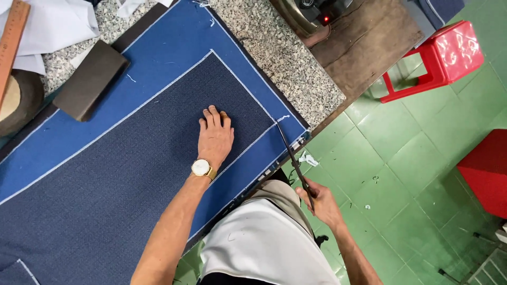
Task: The person irons a piece of dark blue denim fabric on a blue work table. They then use shears to cut the fabric along a white chalk line. After cutting, the person retrieves another piece of denim from the floor, places it on the table, and irons it again using a steam iron and a pressing block.
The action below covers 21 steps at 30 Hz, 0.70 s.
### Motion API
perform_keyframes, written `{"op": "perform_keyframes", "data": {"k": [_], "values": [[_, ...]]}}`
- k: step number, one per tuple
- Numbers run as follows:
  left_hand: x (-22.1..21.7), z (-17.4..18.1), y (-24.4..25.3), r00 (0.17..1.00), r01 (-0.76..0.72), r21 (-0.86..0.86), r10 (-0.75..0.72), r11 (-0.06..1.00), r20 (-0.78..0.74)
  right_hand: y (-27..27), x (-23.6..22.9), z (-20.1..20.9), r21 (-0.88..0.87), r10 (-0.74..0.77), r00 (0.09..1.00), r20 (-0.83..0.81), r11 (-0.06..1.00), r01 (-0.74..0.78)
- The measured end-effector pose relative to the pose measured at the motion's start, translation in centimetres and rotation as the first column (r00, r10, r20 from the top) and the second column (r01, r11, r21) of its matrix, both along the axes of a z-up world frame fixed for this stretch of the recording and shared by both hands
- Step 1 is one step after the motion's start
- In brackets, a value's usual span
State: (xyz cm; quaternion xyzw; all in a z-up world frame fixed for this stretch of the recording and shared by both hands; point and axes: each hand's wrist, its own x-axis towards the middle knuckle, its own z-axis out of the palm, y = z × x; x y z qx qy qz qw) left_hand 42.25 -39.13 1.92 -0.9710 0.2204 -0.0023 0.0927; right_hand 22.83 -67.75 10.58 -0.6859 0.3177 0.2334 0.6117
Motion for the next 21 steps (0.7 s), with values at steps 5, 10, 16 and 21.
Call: {"op": "perform_keyframes", "data": {"k": [5,10,16,21], "values": [[-0.1,0.2,-0.2,1.000,-0.023,0.004,0.023,1.000,-0.006,0.0,0.0,-0.6,-0.051,-0.043,0.999,-0.023,0.998,0.042],[-0.4,1.8,-0.4,0.997,-0.071,-0.058,0.070,0.996,-0.010,-1.6,0.7,-2.1,-0.171,-0.121,0.990,0.071,0.976,0.132],[-1.8,-0.1,-0.1,0.983,-0.183,-0.333,0.170,0.925,-0.069,-6.5,7.2,-4.2,-0.325,0.081,0.963,0.258,0.946,0.007],[-2.8,0.2,-0.3,0.955,-0.267,-0.486,0.297,0.832,-0.017,-5.2,19.4,-4.2,-0.607,0.612,0.691,0.385,0.732,-0.310]]}}
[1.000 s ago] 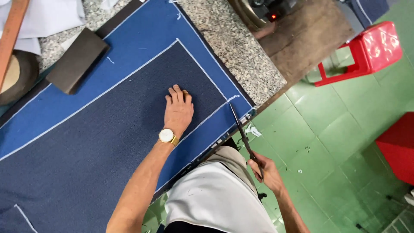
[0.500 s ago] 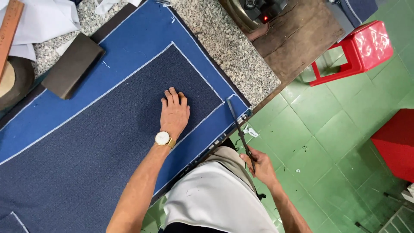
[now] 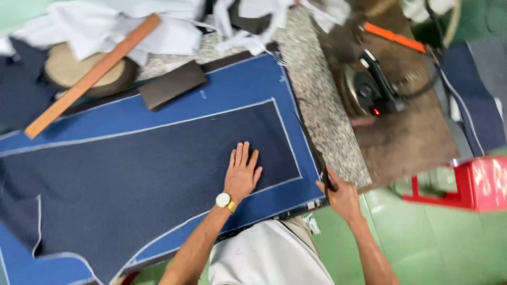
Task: The person irons a piece of dark blue denim fabric on a blue work table. They then use shears to cut the fabric along a white chalk line. After cutting, the person retrieves another piece of denim from the floor, places it on the table, and irons it again using a steam iron and a pressing block.
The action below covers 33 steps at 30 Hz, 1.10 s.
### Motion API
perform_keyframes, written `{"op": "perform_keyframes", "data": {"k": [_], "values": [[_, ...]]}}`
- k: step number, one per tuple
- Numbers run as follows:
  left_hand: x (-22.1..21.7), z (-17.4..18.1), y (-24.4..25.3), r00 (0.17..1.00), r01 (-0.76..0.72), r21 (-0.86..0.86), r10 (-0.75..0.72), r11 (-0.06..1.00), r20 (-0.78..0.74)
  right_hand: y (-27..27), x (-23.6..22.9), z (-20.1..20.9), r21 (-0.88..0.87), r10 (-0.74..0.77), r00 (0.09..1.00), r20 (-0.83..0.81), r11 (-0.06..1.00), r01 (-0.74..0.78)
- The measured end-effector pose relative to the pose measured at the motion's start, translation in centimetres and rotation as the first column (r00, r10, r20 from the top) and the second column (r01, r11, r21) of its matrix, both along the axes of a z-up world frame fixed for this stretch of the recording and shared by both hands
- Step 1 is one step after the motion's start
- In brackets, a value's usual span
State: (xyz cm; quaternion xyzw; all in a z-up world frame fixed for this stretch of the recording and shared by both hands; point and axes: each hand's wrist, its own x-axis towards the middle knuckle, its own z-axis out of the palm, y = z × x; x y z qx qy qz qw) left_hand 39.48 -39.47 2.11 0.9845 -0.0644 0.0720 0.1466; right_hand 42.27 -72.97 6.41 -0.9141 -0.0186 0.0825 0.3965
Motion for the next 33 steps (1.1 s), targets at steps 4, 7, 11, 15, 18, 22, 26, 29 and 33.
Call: {"op": "perform_keyframes", "data": {"k": [4,7,11,15,18,22,26,29,33], "values": [[-3.8,0.8,0.6,0.976,-0.215,-0.057,0.217,0.975,0.031,4.8,10.6,0.6,-0.109,0.268,0.958,0.100,0.960,-0.258],[-8.6,0.2,1.8,0.885,-0.462,-0.043,0.464,0.886,0.047,8.4,18.0,-1.9,-0.294,0.442,0.897,0.015,0.859,-0.419],[-15.8,0.0,2.5,0.660,-0.751,0.017,0.751,0.660,0.020,14.2,25.9,-2.3,-0.479,0.572,0.818,-0.056,0.704,-0.524],[-21.2,1.7,1.4,0.496,-0.865,-0.070,0.868,0.497,0.030,17.7,32.3,-3.7,-0.489,0.673,0.737,-0.055,0.626,-0.608],[-23.9,1.4,0.3,0.419,-0.906,-0.069,0.907,0.417,-0.028,18.3,34.4,-5.0,-0.585,0.736,0.676,-0.031,0.535,-0.609],[-24.8,1.6,1.7,0.435,-0.897,-0.092,0.901,0.433,0.005,17.9,31.5,-5.3,-0.789,0.811,0.557,0.179,0.456,-0.411],[-24.6,2.2,8.2,0.482,-0.871,-0.078,0.874,0.486,0.057,20.2,24.7,-2.3,-0.541,0.813,0.492,0.312,0.578,-0.611],[-24.6,2.0,14.1,0.462,-0.885,-0.026,0.883,0.465,0.084,21.1,21.0,-2.8,-0.439,0.805,0.562,0.190,0.582,-0.685],[-25.3,1.0,19.7,0.389,-0.920,0.048,0.921,0.388,0.014,21.2,20.9,-5.7,-0.573,0.723,0.688,0.060,0.589,-0.569]]}}
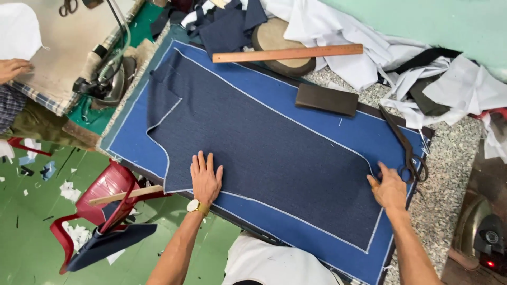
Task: The person irons a piece of dark blue denim fabric on a blue work table. They then use shears to cut the fabric along a white chalk line. After cutting, the person retrieves another piece of denim from the floor, places it on the table, and irons it again using a steam iron and a pressing block.
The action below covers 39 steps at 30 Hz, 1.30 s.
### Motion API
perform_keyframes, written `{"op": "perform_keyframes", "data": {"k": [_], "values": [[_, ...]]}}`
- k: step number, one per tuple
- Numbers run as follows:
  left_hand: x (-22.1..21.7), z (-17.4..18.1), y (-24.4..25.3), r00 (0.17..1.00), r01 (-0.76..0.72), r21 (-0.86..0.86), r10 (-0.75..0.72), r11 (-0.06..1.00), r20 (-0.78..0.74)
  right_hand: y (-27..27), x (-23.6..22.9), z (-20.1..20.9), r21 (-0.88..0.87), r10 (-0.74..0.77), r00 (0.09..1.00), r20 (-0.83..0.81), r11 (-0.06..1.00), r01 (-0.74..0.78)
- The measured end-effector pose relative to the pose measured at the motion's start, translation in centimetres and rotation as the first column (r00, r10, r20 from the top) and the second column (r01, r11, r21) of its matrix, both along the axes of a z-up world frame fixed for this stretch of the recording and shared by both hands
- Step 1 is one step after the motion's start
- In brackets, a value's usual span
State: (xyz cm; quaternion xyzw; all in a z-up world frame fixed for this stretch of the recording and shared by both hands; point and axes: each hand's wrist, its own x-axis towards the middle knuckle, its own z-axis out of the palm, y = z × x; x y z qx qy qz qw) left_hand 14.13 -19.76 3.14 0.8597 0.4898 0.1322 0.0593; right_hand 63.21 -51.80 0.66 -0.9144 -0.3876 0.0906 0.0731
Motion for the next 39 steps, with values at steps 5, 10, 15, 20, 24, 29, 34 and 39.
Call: {"op": "perform_keyframes", "data": {"k": [5,10,15,20,24,29,34,39], "values": [[-0.5,0.4,-0.4,0.987,0.087,0.106,-0.072,0.991,-0.144,2.4,-4.2,11.8,-0.006,-0.327,0.794,-0.513,0.926,0.377],[-1.6,2.8,-2.7,0.939,0.281,0.000,-0.274,0.960,-0.209,-11.7,-0.9,5.1,0.117,-0.250,0.301,-0.920,0.558,0.821],[0.7,6.4,-1.1,0.705,0.709,-0.241,-0.666,0.662,0.245,-30.9,0.7,-1.3,0.192,-0.638,0.651,-0.411,0.638,0.746],[9.4,4.6,9.4,0.824,0.566,-0.125,-0.552,0.815,0.131,-33.8,-5.9,1.8,0.080,-0.706,0.685,-0.182,0.684,0.726],[16.9,4.4,14.3,0.796,0.548,-0.158,-0.570,0.821,-0.203,-34.3,-9.4,5.2,0.010,-0.620,0.785,0.015,0.785,0.620],[19.0,2.1,16.6,0.725,0.545,-0.261,-0.604,0.797,-0.332,-25.9,-13.3,17.5,0.205,-0.686,0.726,0.042,0.717,0.666],[17.4,5.3,19.8,0.710,0.384,-0.374,-0.529,0.844,-0.465,-20.3,-13.3,23.8,0.249,-0.791,0.533,-0.300,0.474,0.844],[10.7,12.0,28.1,0.866,0.392,0.422,-0.483,0.818,0.132,-17.8,-10.4,24.4,0.619,-0.508,0.860,-0.045,0.662,0.423]]}}
